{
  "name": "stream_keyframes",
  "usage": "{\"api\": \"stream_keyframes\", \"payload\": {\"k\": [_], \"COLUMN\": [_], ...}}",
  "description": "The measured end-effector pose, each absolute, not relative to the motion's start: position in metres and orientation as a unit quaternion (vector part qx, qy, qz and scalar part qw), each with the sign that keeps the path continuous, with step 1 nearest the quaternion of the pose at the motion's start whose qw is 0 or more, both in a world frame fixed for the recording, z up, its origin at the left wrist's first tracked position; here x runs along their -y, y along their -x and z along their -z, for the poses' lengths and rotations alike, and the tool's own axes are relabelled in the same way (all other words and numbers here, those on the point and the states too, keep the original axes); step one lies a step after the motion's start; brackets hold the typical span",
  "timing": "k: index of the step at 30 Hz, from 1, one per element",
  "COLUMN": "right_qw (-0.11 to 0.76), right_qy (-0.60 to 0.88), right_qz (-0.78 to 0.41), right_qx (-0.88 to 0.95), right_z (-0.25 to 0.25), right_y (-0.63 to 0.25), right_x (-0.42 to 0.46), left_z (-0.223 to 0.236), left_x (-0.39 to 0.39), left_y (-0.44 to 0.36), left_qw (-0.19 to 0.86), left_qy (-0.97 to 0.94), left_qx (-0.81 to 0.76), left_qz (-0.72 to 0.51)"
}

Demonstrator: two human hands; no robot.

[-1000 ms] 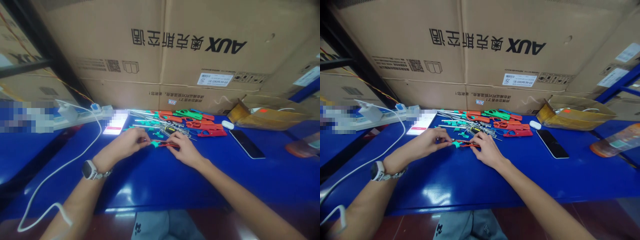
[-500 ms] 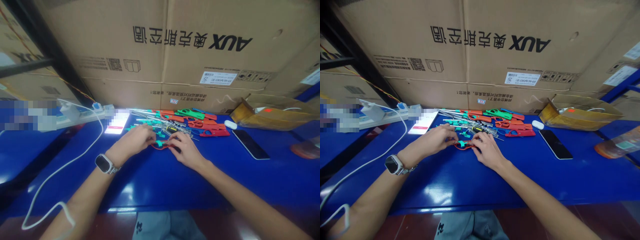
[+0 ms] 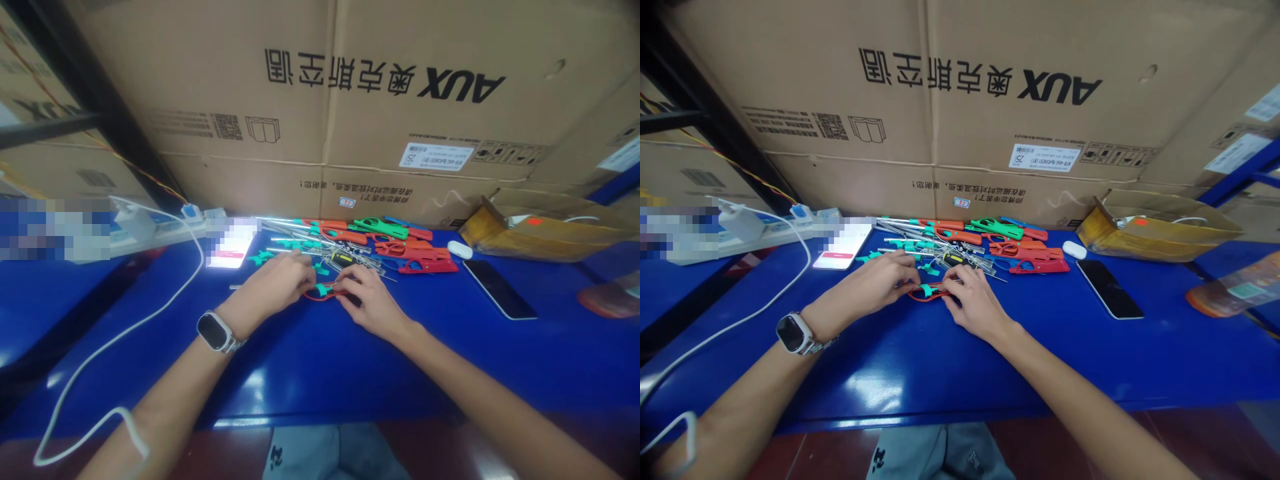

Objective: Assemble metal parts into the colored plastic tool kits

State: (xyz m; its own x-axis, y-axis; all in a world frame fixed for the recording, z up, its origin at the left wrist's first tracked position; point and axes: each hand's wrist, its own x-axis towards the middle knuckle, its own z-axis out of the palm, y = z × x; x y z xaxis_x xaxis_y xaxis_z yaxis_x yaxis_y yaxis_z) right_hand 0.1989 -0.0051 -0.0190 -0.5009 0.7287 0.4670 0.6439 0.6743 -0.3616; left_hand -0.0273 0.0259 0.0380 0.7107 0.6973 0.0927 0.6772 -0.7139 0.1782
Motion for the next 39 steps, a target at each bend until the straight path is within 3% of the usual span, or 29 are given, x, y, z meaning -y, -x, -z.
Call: {"api": "stream_keyframes", "payload": {"k": [7,18,30,39], "right_qw": [0.312,0.295,0.309,0.33], "right_qy": [0.392,0.363,0.383,0.382], "right_qz": [-0.164,-0.119,-0.178,-0.192], "right_qx": [0.85,0.876,0.852,0.842], "right_z": [0.019,0.024,0.021,0.021], "right_y": [-0.198,-0.198,-0.197,-0.197], "right_x": [0.009,0.009,0.009,0.008], "left_z": [-0.027,-0.02,-0.003,-0.006], "left_x": [-0.028,-0.029,-0.038,-0.035], "left_y": [0.028,0.033,0.038,0.037], "left_qw": [0.078,0.131,0.257,0.218], "left_qy": [-0.925,-0.915,-0.87,-0.892], "left_qx": [-0.357,-0.358,-0.349,-0.349], "left_qz": [-0.105,-0.133,-0.235,-0.189]}}
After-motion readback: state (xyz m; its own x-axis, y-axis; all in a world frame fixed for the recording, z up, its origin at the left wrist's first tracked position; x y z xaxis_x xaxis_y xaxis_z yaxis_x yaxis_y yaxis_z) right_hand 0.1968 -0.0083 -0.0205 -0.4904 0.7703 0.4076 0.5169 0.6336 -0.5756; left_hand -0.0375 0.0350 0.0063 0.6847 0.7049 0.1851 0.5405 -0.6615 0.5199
